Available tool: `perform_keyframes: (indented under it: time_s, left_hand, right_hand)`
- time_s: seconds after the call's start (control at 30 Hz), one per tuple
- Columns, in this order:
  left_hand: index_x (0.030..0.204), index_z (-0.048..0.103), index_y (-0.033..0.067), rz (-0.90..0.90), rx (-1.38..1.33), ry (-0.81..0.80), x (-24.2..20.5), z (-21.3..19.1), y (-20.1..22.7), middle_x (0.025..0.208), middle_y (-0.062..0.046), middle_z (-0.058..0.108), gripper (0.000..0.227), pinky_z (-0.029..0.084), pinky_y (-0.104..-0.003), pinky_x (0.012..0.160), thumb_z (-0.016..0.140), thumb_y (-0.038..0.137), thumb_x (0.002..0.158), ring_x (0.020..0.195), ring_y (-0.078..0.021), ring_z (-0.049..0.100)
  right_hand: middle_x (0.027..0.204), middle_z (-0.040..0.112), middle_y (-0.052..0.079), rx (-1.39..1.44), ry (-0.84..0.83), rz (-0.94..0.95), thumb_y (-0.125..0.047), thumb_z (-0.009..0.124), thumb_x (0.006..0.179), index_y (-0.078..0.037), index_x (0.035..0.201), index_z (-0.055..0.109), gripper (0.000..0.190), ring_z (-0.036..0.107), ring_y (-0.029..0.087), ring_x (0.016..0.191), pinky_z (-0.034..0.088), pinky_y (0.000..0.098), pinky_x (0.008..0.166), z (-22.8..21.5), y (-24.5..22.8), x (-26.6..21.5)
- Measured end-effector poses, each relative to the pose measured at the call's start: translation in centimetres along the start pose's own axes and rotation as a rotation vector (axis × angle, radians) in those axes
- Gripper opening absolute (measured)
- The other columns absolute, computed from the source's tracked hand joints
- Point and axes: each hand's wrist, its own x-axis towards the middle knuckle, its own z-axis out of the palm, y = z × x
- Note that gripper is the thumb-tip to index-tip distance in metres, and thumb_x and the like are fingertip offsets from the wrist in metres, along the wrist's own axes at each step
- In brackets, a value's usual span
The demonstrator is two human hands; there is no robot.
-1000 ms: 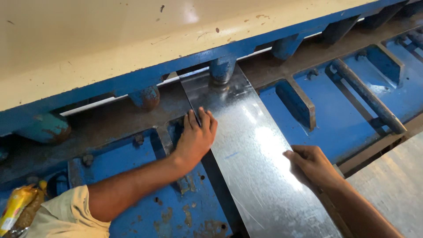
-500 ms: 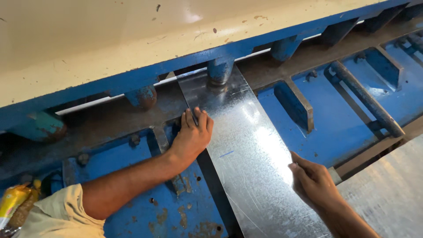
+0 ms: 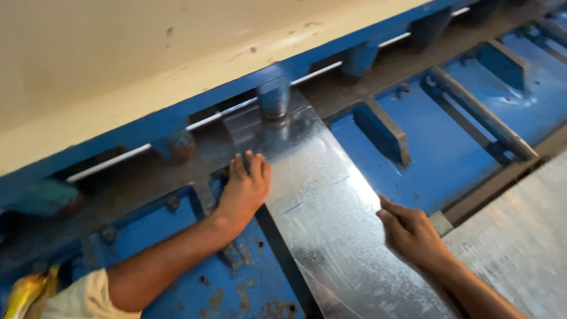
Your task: The person picks up a rectangular metal sheet from a workbench and places it into a blue industrial cutting machine. They align the sheet under the press and operate the machine to cut the metal into smaller pieces. The person repeats this process, handling the metal sheets by hand and moving them between the workbench and the machine.
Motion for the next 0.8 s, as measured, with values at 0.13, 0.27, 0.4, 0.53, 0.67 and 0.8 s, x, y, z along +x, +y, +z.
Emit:
perform_keyframes:
  time_s: [0.13, 0.27, 0.4, 0.53, 0.67, 0.8]
  left_hand:
    - [0.115, 0.064, -0.0031, 0.033, 0.052, 0.005, 0.5, -0.6, -0.2, 0.115, -0.023, 0.067, 0.027, 0.061, -0.043, 0.089, 0.061, 0.01, 0.091, 0.1, -0.0384, 0.073]
    - [0.113, 0.066, -0.0027, 0.093, 0.153, -0.05, 1.3, -1.7, -0.5, 0.113, -0.022, 0.067, 0.027, 0.062, -0.039, 0.087, 0.062, 0.01, 0.09, 0.099, -0.0347, 0.074]
    - [0.112, 0.067, -0.0029, 0.122, 0.183, -0.051, 1.6, -2.4, -0.4, 0.113, -0.022, 0.067, 0.024, 0.062, -0.037, 0.087, 0.063, 0.009, 0.092, 0.098, -0.0333, 0.074]
    - [0.112, 0.067, -0.0023, 0.123, 0.186, -0.054, 1.7, -2.6, -0.5, 0.112, -0.021, 0.067, 0.023, 0.062, -0.037, 0.086, 0.063, 0.008, 0.091, 0.098, -0.0332, 0.074]
    - [0.11, 0.067, -0.0017, 0.114, 0.191, -0.029, 1.6, -2.3, -0.5, 0.112, -0.022, 0.067, 0.02, 0.063, -0.037, 0.086, 0.064, 0.007, 0.092, 0.098, -0.0342, 0.074]
    - [0.11, 0.068, -0.0022, 0.104, 0.154, -0.043, 1.3, -2.3, -0.5, 0.111, -0.022, 0.068, 0.024, 0.063, -0.037, 0.085, 0.064, 0.008, 0.089, 0.097, -0.0347, 0.074]
  right_hand:
    - [0.049, 0.047, 0.001, -0.034, -0.013, 0.002, -0.027, 0.056, 0.098, -0.003, 0.141, 0.058, 0.049, 0.044, 0.011, 0.045, 0.039, 0.0327, 0.044, -0.3, -0.6, -0.4]
    - [0.048, 0.046, 0.002, -0.022, -0.033, -0.091, -0.028, 0.055, 0.099, -0.003, 0.142, 0.058, 0.05, 0.043, 0.01, 0.044, 0.039, 0.0331, 0.044, -0.6, -0.7, -0.2]
    - [0.047, 0.048, 0.003, -0.036, -0.058, -0.094, -0.028, 0.055, 0.099, -0.003, 0.143, 0.056, 0.05, 0.042, 0.01, 0.043, 0.039, 0.0334, 0.044, -1.0, -0.6, -0.1]
    - [0.047, 0.053, 0.003, -0.038, -0.086, -0.042, -0.028, 0.053, 0.099, -0.003, 0.143, 0.056, 0.05, 0.04, 0.012, 0.041, 0.038, 0.0343, 0.042, -1.0, -1.0, -0.1]
    - [0.052, 0.058, 0.002, 0.007, -0.078, -0.039, -0.027, 0.054, 0.099, -0.001, 0.142, 0.056, 0.05, 0.04, 0.01, 0.042, 0.039, 0.032, 0.043, -0.9, -1.1, 0.0]
    - [0.062, 0.071, 0.004, -0.015, -0.076, -0.042, -0.027, 0.053, 0.098, -0.002, 0.144, 0.056, 0.052, 0.041, 0.01, 0.041, 0.04, 0.0331, 0.042, -0.8, -0.9, 0.1]
